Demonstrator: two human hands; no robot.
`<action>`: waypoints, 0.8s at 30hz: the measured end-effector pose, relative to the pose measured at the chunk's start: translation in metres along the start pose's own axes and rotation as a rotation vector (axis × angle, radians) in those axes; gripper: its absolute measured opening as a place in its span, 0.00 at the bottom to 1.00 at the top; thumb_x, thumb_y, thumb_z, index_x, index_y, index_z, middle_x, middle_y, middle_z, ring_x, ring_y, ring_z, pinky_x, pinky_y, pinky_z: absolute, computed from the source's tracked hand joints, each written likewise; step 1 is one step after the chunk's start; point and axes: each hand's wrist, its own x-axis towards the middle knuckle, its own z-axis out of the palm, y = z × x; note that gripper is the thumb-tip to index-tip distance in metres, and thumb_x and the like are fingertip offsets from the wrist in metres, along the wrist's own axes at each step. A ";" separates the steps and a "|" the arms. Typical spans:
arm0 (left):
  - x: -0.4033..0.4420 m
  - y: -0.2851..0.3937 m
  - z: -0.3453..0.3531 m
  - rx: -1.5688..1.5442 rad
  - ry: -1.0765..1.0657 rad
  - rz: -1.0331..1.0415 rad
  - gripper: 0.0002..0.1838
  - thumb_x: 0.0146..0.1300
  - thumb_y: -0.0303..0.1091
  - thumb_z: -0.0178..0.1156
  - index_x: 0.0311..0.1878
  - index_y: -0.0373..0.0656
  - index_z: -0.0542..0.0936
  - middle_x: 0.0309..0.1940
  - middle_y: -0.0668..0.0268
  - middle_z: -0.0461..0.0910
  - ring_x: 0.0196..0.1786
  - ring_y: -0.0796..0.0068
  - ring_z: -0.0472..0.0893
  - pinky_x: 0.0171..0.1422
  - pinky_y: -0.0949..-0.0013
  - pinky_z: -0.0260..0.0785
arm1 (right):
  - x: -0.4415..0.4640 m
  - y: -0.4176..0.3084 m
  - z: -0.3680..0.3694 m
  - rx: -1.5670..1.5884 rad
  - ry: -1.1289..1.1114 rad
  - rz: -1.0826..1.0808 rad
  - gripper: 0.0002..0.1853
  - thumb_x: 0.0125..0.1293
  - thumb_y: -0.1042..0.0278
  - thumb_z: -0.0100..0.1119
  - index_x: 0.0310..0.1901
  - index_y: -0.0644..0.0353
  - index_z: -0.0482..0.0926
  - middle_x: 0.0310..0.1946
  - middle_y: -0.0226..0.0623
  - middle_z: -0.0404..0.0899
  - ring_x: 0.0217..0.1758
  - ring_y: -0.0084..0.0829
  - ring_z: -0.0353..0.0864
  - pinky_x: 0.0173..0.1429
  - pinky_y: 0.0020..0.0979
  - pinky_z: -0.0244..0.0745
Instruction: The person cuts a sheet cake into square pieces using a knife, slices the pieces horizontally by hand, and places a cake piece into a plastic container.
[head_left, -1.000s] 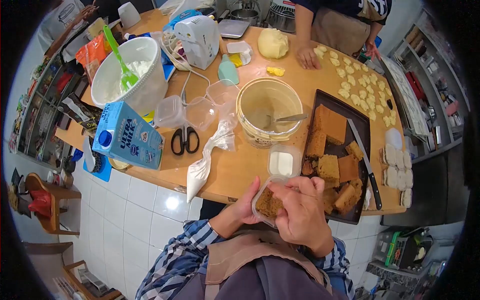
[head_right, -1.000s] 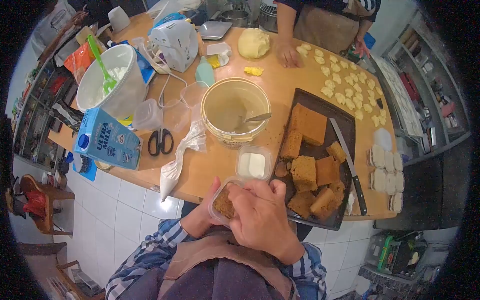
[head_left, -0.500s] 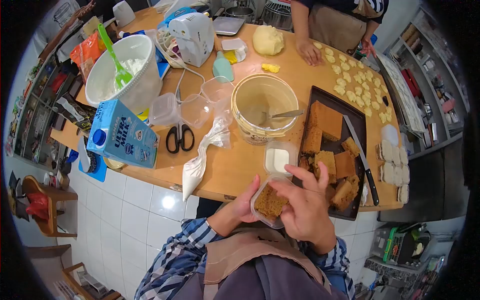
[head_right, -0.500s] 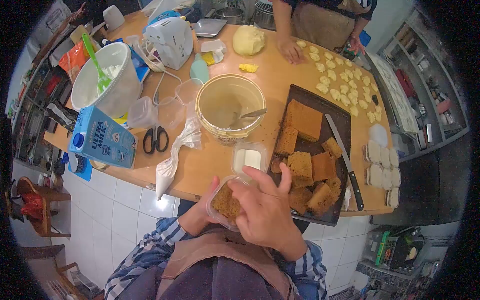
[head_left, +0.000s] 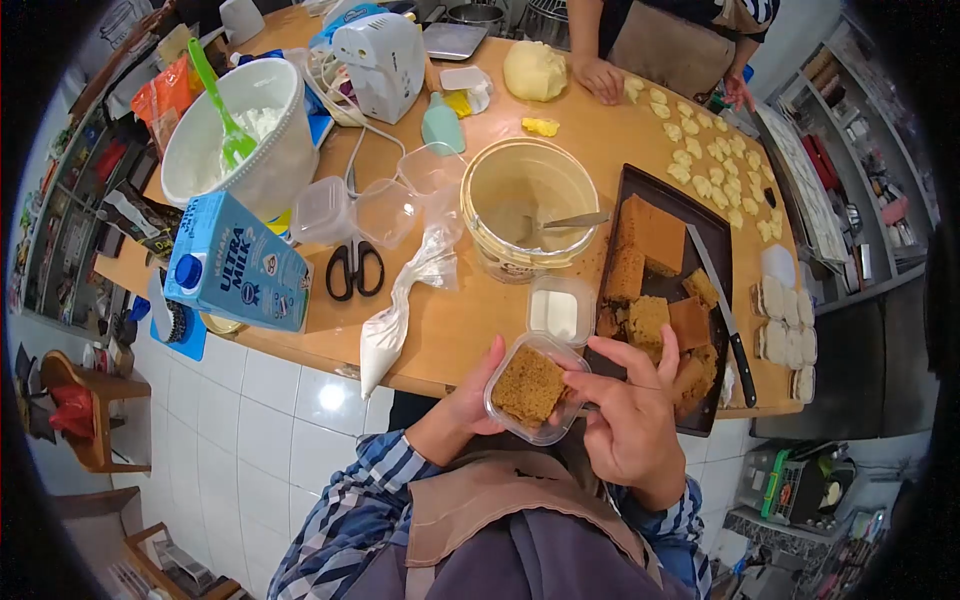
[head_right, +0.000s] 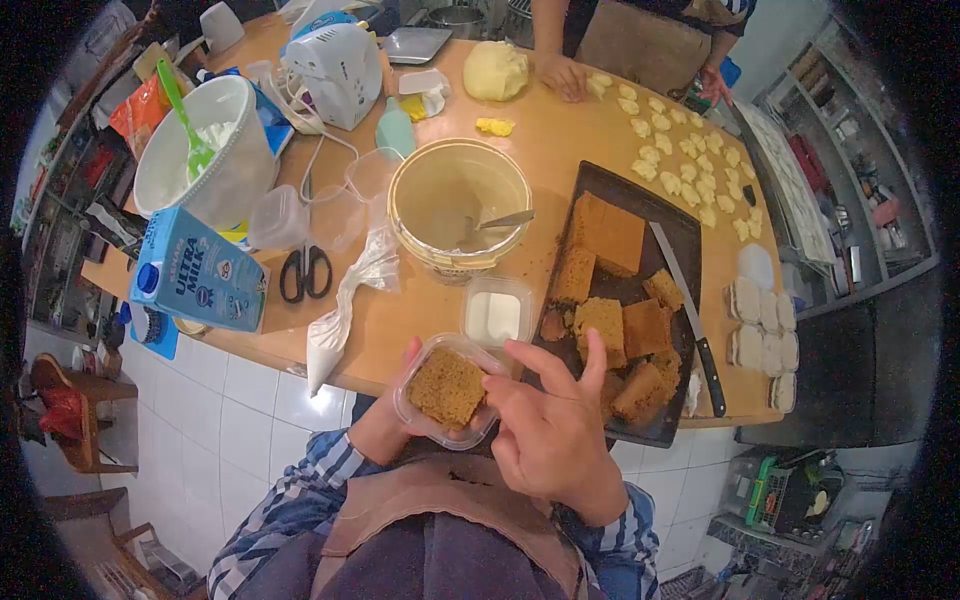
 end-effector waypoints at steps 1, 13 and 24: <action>-0.001 0.000 0.000 -0.001 0.011 -0.002 0.48 0.62 0.74 0.31 0.67 0.38 0.61 0.54 0.54 0.74 0.45 0.64 0.81 0.47 0.65 0.77 | 0.001 -0.001 0.002 -0.018 -0.008 -0.008 0.17 0.41 0.76 0.54 0.38 0.59 0.78 0.31 0.31 0.81 0.58 0.38 0.74 0.66 0.69 0.38; -0.002 0.008 0.005 0.044 0.056 -0.029 0.48 0.63 0.73 0.29 0.66 0.33 0.62 0.51 0.55 0.75 0.42 0.66 0.82 0.44 0.67 0.77 | 0.005 -0.003 -0.001 0.029 -0.049 -0.066 0.12 0.39 0.74 0.55 0.31 0.58 0.76 0.30 0.30 0.82 0.55 0.35 0.74 0.66 0.70 0.39; -0.001 0.009 0.004 0.095 0.034 -0.042 0.47 0.64 0.72 0.28 0.65 0.34 0.64 0.50 0.55 0.76 0.41 0.67 0.81 0.46 0.66 0.76 | 0.005 0.000 -0.003 0.034 0.000 -0.040 0.14 0.37 0.75 0.54 0.31 0.56 0.78 0.30 0.29 0.82 0.54 0.36 0.75 0.66 0.70 0.37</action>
